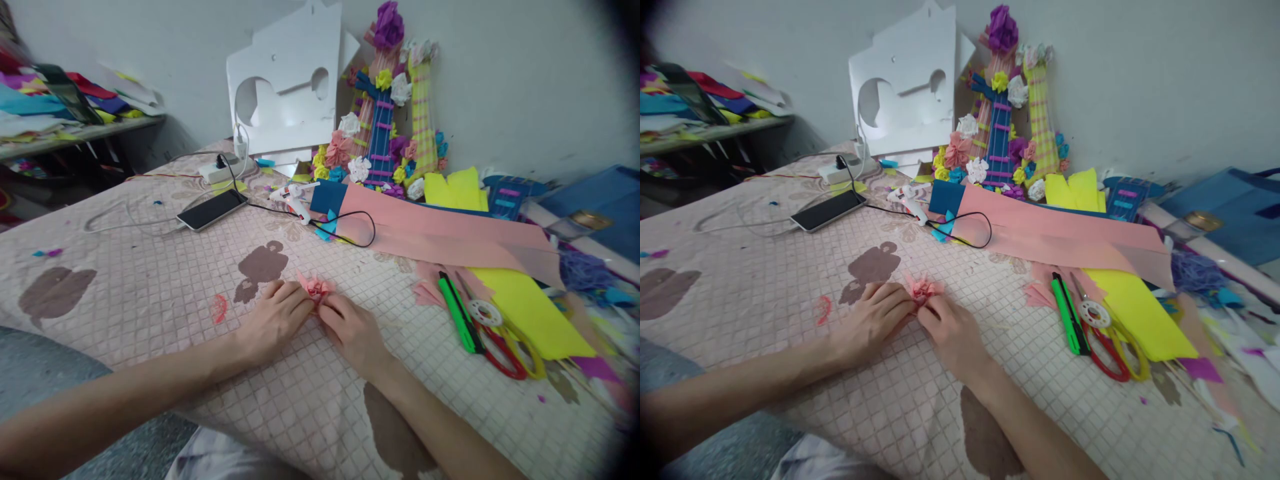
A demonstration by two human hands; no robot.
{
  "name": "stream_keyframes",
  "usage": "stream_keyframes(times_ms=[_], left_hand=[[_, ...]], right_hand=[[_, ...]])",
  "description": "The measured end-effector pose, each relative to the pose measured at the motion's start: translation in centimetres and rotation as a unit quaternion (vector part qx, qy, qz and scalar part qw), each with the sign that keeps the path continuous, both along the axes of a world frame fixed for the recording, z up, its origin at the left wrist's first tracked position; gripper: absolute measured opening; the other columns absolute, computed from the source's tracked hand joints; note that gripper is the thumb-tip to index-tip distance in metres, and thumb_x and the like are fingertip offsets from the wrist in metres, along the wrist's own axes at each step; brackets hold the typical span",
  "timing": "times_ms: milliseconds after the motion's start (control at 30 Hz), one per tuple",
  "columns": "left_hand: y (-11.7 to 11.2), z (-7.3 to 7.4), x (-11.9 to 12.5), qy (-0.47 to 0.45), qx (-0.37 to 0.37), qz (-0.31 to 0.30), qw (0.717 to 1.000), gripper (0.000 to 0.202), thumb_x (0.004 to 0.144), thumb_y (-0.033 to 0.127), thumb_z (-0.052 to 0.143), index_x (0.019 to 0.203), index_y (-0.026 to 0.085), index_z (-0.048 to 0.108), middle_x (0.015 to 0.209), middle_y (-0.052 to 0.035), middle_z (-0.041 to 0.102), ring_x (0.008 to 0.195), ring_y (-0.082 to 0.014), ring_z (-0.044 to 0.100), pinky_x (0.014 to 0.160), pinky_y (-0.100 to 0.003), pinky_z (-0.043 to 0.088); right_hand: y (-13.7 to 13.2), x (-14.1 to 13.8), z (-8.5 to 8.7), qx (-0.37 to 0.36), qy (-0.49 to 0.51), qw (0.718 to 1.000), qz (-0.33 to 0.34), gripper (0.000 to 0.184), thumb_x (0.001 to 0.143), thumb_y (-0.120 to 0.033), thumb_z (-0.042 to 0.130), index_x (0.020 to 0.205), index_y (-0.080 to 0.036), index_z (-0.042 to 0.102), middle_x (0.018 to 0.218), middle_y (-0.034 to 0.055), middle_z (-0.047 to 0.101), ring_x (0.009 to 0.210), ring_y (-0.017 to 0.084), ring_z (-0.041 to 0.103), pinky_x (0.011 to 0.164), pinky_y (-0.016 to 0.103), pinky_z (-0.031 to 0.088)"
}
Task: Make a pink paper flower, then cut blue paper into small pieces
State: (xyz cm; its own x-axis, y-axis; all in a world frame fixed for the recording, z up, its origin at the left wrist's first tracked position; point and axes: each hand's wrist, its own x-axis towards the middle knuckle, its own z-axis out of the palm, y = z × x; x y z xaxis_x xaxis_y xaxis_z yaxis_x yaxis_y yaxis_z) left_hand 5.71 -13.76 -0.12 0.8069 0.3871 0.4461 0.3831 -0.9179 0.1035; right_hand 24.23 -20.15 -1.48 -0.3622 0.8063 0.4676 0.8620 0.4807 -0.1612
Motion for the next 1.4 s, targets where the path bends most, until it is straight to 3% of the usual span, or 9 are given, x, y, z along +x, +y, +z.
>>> stream_keyframes(times_ms=[167,433,633,833,1000,1233,1400], left_hand=[[-0.08,0.08,-0.04,-0.017,-0.008,0.013,1.0,0.016,0.096,0.022,0.044,0.093,0.017,0.059,0.091,-0.0042,0.064,0.091,-0.02,0.051,0.081,-0.036,0.034],[0.11,-0.5,-0.24,0.001,0.032,0.017,0.999,0.017,0.096,0.017,0.042,0.091,0.016,0.058,0.086,-0.0037,0.063,0.087,-0.0197,0.05,0.08,-0.038,0.032],[-0.09,-0.27,-0.23,0.007,0.038,0.022,0.999,0.018,0.096,0.017,0.042,0.089,0.017,0.059,0.085,-0.0026,0.063,0.088,-0.0192,0.05,0.081,-0.038,0.031],[-0.04,-0.25,-0.02,0.001,0.063,0.023,0.998,0.021,0.096,0.017,0.04,0.085,0.017,0.058,0.084,-0.0027,0.062,0.087,-0.0191,0.05,0.08,-0.039,0.031],[-0.15,-0.3,-0.02,0.019,0.082,0.027,0.996,0.023,0.095,0.012,0.04,0.077,0.016,0.055,0.079,-0.003,0.06,0.087,-0.0194,0.05,0.08,-0.039,0.031],[-0.1,-0.25,0.05,-0.004,0.077,0.034,0.996,0.015,0.094,0.014,0.044,0.086,0.017,0.057,0.084,-0.0027,0.063,0.09,-0.0196,0.051,0.081,-0.039,0.03],[-0.12,-0.11,0.24,0.002,0.087,0.033,0.996,0.023,0.096,0.014,0.039,0.08,0.016,0.055,0.082,-0.0033,0.063,0.088,-0.0194,0.051,0.08,-0.039,0.031]], right_hand=[[0.03,0.02,0.25,0.006,-0.011,1.0,-0.003,0.019,0.092,-0.013,0.042,0.092,-0.016,0.061,0.092,0.0083,0.063,0.081,0.018,0.06,0.068,0.029,0.051],[-0.12,-0.06,-0.17,0.038,0.022,0.999,-0.021,0.015,0.093,-0.017,0.045,0.095,-0.015,0.059,0.089,0.0082,0.063,0.079,0.018,0.061,0.066,0.029,0.052],[-0.04,0.0,-0.01,0.034,-0.017,0.999,-0.011,0.021,0.093,-0.015,0.041,0.086,-0.017,0.061,0.085,0.0072,0.063,0.074,0.017,0.06,0.063,0.029,0.051],[-0.04,-0.02,0.05,0.018,-0.018,1.0,-0.004,0.022,0.094,-0.017,0.039,0.092,-0.017,0.061,0.089,0.0086,0.064,0.08,0.019,0.059,0.067,0.032,0.053],[-0.02,-0.13,-0.28,0.022,0.03,0.999,-0.031,0.014,0.093,-0.023,0.048,0.098,-0.015,0.059,0.092,0.0093,0.062,0.086,0.02,0.06,0.072,0.031,0.053],[0.05,-0.07,-0.16,0.039,-0.024,0.999,-0.015,0.02,0.094,-0.015,0.042,0.088,-0.016,0.061,0.087,0.0088,0.062,0.082,0.019,0.059,0.068,0.03,0.053],[-0.02,-0.1,-0.21,0.023,-0.037,0.999,-0.006,0.02,0.093,-0.013,0.042,0.09,-0.014,0.061,0.088,0.0097,0.062,0.082,0.02,0.058,0.067,0.031,0.053]])
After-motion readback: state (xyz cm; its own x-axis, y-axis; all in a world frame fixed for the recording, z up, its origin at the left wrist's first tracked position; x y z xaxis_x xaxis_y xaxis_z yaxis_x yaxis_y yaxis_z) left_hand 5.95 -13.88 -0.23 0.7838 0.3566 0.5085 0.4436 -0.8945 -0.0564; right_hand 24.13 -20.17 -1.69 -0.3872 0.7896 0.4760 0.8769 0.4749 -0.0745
